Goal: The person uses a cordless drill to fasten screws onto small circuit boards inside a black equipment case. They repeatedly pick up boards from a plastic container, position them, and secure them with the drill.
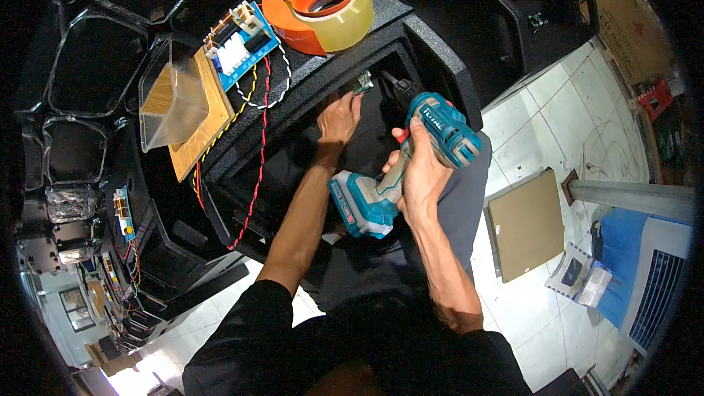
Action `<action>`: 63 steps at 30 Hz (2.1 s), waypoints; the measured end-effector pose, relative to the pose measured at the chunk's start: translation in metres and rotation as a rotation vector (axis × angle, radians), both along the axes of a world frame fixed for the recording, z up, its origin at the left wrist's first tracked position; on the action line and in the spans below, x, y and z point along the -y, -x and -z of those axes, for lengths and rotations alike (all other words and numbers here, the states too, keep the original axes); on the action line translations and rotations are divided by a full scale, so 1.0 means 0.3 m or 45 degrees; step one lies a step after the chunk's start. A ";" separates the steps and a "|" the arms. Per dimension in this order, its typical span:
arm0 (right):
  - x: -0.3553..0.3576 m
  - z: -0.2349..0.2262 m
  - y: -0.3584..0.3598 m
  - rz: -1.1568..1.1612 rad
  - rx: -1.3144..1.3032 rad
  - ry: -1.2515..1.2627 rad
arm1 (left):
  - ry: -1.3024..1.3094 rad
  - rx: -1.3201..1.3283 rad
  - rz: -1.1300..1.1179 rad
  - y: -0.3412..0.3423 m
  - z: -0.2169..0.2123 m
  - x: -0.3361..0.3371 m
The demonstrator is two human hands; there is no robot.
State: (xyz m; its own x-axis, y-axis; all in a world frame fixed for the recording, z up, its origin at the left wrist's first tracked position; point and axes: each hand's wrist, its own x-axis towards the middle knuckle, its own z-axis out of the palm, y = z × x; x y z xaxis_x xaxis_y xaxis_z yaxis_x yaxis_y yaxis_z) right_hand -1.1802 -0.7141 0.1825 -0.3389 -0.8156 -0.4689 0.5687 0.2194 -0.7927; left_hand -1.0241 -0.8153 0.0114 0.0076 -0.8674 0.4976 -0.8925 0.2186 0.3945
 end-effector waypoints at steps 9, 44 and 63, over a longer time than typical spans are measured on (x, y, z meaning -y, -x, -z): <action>-0.127 -0.006 0.124 -0.136 -0.077 0.006 | -0.235 0.036 -0.065 0.016 -0.081 -0.019; -0.520 0.062 0.409 -0.541 0.233 0.231 | -0.655 -2.723 -0.059 0.162 -0.482 -0.354; -0.493 0.015 0.374 -0.395 0.263 0.263 | -0.692 -2.532 0.081 0.185 -0.511 -0.389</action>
